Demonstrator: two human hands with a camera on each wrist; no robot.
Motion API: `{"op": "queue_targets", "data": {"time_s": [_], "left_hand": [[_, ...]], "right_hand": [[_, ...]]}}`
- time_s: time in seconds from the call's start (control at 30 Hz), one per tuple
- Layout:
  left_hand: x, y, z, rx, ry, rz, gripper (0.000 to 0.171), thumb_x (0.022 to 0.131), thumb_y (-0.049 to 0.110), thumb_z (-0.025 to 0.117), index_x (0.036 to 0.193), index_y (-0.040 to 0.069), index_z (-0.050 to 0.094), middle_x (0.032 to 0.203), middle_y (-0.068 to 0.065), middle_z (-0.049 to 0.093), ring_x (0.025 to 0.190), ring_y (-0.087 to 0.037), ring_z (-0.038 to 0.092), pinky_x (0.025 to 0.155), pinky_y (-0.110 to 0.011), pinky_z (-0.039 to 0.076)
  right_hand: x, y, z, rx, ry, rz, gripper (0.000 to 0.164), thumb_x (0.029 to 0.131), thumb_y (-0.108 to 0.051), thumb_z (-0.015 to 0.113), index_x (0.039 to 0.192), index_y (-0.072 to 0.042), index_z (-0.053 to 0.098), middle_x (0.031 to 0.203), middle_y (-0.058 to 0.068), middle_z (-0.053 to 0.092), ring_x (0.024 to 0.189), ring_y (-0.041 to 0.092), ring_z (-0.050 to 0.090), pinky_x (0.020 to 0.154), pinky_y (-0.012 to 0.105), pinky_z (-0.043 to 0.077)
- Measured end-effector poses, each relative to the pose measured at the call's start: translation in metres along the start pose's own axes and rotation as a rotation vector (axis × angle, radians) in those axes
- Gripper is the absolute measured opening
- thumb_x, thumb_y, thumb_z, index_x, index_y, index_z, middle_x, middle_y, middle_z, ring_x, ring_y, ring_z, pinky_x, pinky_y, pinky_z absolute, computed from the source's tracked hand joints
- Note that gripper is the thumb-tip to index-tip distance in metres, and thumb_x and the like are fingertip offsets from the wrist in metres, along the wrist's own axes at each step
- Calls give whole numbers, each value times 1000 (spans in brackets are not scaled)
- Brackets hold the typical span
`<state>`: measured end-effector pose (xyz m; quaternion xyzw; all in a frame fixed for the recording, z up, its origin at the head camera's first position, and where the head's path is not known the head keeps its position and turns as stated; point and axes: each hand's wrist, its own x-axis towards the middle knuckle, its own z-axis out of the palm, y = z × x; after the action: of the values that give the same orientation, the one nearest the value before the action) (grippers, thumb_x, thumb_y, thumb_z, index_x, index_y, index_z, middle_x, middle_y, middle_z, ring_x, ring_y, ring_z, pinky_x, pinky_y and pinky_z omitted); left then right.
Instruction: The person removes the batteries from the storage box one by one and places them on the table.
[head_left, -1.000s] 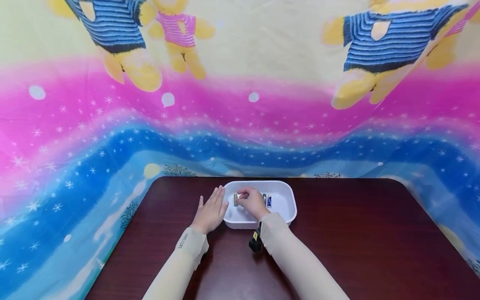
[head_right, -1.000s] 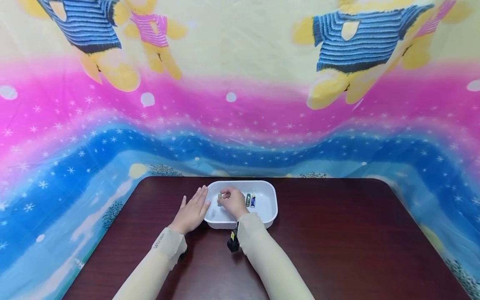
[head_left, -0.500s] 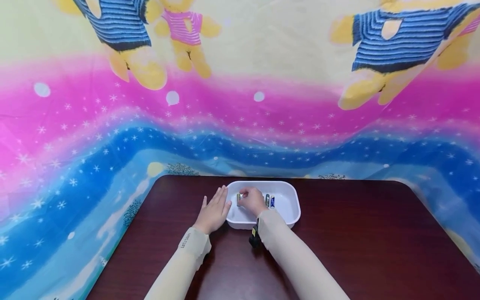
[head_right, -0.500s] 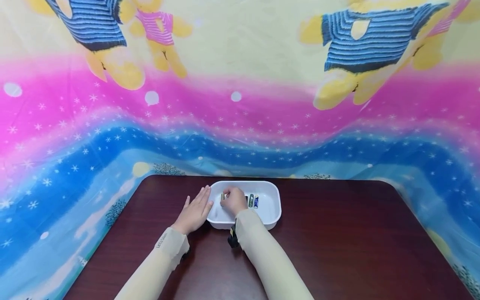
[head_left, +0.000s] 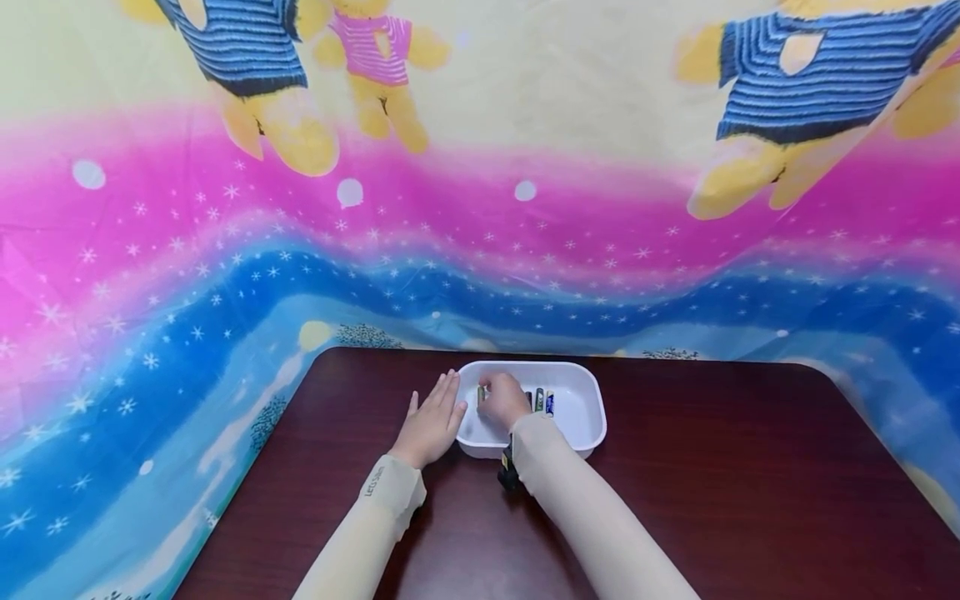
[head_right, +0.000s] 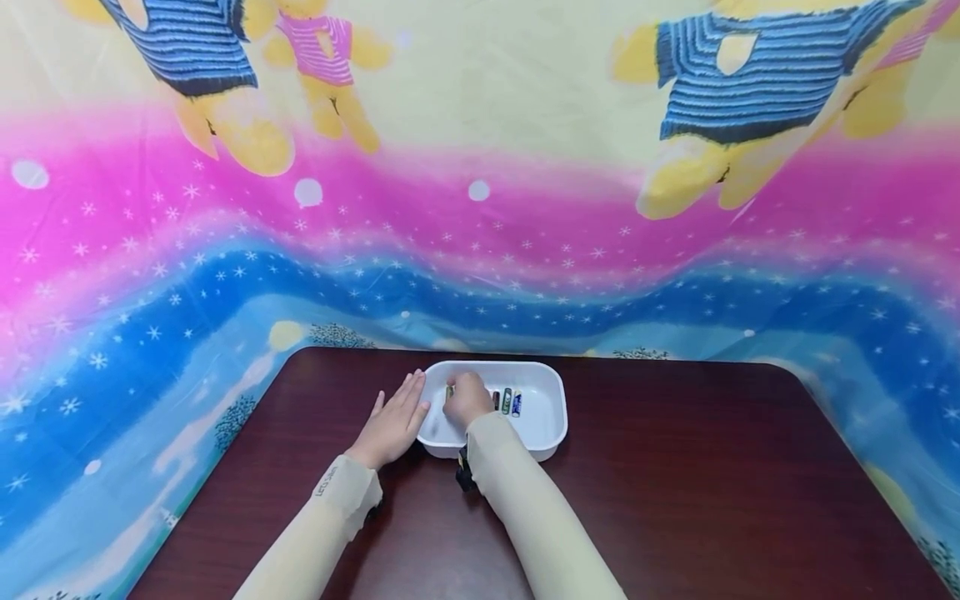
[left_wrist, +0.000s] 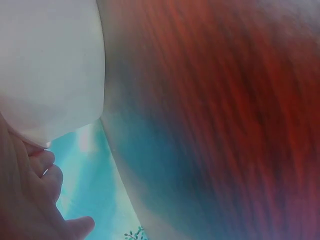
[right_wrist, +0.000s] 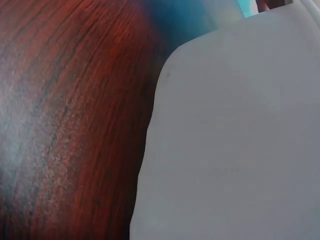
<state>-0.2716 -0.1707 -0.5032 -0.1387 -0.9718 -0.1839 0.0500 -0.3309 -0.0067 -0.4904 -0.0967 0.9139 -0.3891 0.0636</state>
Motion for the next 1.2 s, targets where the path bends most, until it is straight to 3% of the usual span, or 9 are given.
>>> {"op": "queue_targets", "data": {"time_s": [0.13,0.37,0.87,1.2], "left_hand": [[0,0,0,11,-5,-7,61,111,41,30,162,9,22,169,-4,20,155,-22,19,121,-64,15],[-1,-1,2,-8,1,-6,61,111,41,30,162,8,23,168,-5,21,154,-23,20,121,-64,14],[0,0,1,9,1,-12,61,111,41,29,163,9,21,169,-5,20,155,-22,18,120,-64,17],[0,0,1,13,0,-16,61,112,41,28,163,9,21,169,-5,20,155,-22,18,120,-63,16]], "right_hand": [[0,-1,0,-28,-4,-12,47,81,7,71,128,3,67,123,19,68,115,33,63,99,49,52],[4,2,3,-54,-9,-15,45,83,4,73,128,2,67,109,15,70,94,25,63,86,45,56],[2,-3,-1,-56,-56,20,48,82,2,77,129,1,66,106,13,69,95,26,65,83,45,57],[4,0,0,-77,-68,7,38,78,-3,82,114,1,69,86,6,63,79,22,60,72,40,54]]}}
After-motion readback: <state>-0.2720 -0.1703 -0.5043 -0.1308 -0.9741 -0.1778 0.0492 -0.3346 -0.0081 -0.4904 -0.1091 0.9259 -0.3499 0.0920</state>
